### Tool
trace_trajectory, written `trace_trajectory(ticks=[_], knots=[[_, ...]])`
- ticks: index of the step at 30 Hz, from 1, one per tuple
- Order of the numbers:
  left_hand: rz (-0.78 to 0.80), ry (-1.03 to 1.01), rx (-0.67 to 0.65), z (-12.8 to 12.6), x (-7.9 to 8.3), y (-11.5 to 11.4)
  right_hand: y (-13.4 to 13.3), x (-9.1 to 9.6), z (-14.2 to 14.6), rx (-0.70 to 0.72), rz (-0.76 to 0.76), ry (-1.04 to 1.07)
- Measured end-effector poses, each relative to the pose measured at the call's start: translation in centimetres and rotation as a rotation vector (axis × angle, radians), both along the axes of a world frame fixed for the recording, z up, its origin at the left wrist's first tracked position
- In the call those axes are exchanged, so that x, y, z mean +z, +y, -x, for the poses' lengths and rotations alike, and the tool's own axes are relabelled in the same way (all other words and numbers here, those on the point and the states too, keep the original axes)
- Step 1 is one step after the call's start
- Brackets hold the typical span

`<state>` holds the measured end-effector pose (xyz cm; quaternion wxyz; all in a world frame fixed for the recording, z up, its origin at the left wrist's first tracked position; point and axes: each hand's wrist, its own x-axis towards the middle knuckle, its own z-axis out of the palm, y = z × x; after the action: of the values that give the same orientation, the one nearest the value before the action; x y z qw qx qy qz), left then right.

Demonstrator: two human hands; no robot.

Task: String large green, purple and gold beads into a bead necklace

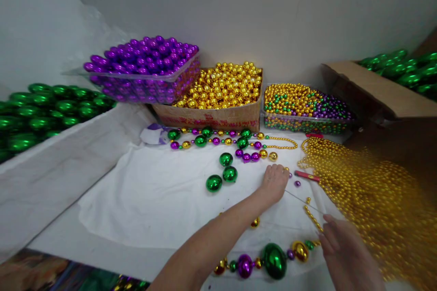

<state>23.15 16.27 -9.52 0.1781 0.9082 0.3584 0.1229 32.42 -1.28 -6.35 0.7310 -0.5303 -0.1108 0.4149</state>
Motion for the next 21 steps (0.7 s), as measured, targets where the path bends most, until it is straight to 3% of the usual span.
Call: trace_trajectory(ticks=[5,8,11,13,17,19,21], knots=[[0.144,-0.107,0.027,1.5,-0.7,0.4,1.2,-0.3,0.5,0.051,-0.018,0.061],[0.274,-0.237,0.078,2.7,-0.2,0.4,1.6,-0.1,0.9,0.084,-0.036,0.056],[0.424,-0.366,0.16,5.5,0.8,-0.2,1.4,0.5,1.3,0.076,-0.04,0.074],[0.677,-0.558,0.234,8.3,1.5,-0.9,1.1,1.2,1.7,0.036,-0.025,0.081],[1.52,-1.306,0.482,13.2,2.5,-2.8,1.1,3.3,3.5,-0.024,0.018,-0.111],[1.662,-1.479,0.557,14.4,2.8,-3.6,1.3,4.4,4.8,-0.033,0.036,-0.294],[1.692,-1.534,0.59,15.0,2.9,-4.3,1.4,5.4,6.0,-0.04,0.017,-0.471]])
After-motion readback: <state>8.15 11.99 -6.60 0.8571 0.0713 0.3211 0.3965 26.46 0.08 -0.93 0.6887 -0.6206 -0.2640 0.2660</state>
